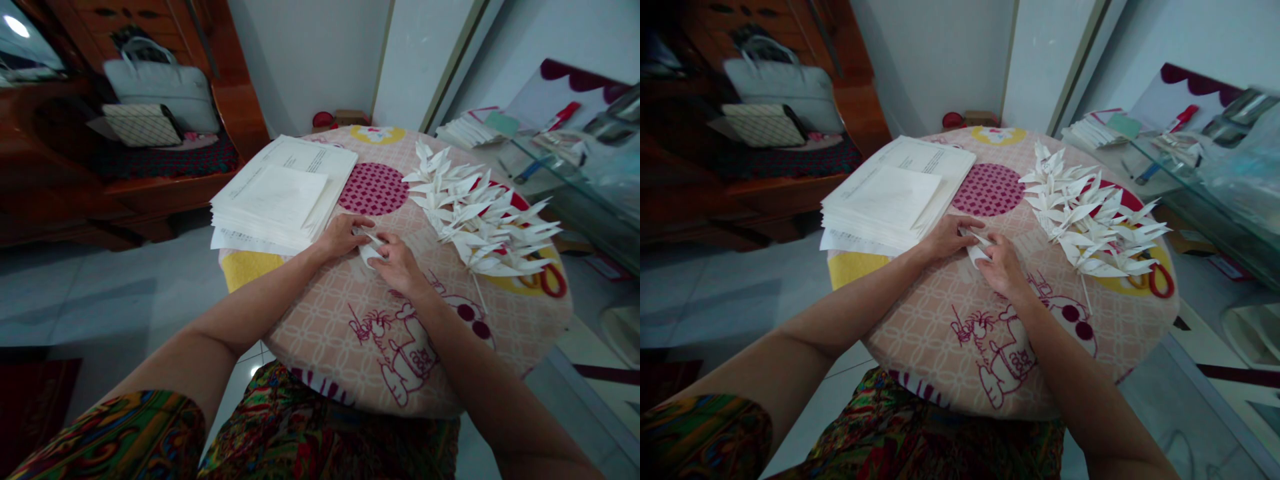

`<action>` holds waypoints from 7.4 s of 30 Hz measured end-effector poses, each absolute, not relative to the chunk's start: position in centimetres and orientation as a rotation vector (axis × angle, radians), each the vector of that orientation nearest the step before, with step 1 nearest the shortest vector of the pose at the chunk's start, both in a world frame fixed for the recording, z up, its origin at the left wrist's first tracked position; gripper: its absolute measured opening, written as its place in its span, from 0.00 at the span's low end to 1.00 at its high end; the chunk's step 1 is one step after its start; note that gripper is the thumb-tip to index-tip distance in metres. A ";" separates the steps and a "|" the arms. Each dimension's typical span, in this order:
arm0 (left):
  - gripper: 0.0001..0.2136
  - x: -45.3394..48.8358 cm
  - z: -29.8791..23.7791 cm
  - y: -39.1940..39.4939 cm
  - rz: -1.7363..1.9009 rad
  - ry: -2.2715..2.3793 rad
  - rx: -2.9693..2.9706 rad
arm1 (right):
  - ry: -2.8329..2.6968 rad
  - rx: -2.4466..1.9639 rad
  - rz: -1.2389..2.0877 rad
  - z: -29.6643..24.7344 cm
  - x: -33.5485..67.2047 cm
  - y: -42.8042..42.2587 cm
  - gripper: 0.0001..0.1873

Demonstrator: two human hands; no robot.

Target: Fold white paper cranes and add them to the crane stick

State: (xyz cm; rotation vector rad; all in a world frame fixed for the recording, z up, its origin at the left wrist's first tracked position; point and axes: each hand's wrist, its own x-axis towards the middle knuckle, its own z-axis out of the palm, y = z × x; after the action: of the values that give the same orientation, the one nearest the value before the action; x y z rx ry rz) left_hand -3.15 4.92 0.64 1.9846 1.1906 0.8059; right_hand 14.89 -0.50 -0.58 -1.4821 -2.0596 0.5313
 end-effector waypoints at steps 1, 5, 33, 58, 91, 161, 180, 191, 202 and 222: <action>0.19 -3.2 0.6 4.9 0.809 1.191 1.987 | -2.048 -1.481 0.527 -0.4 15.0 -0.6 0.03; 0.18 -3.3 0.5 4.8 0.816 1.198 2.014 | -2.000 -1.416 0.529 0.7 16.3 -1.5 0.07; 0.14 -2.9 0.2 3.3 0.947 0.836 2.865 | -1.980 -1.388 0.504 0.9 19.4 -4.2 0.10; 0.14 -3.3 0.3 0.2 0.555 0.839 2.901 | -2.084 -1.467 0.450 1.5 19.6 -4.5 0.14; 0.13 -7.1 1.7 6.4 0.761 1.225 1.932 | -2.310 -1.482 0.203 -2.2 13.3 -6.3 0.38; 0.06 -6.1 2.3 6.7 0.615 1.294 2.216 | -2.387 -1.517 0.208 -1.5 12.6 -5.4 0.37; 0.09 -6.5 2.3 6.5 0.587 1.262 2.129 | -2.393 -1.537 0.211 -1.0 12.4 -5.2 0.37; 0.06 -5.3 1.2 6.3 0.702 1.338 2.268 | -2.390 -1.516 0.190 -1.1 12.4 -5.2 0.37; 0.06 -5.0 1.1 6.2 0.660 1.382 2.337 | -2.450 -1.477 0.156 -0.7 12.3 -4.6 0.39; 0.11 -4.5 0.9 4.1 0.892 1.124 2.437 | -2.449 -1.464 0.174 -0.8 12.2 -4.1 0.39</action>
State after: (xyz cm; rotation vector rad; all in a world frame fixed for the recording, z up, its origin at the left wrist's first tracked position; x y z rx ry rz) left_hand -4.54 4.10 0.93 2.4373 1.1241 0.8925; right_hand 12.21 -4.10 -0.79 -1.4636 -2.4488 0.1737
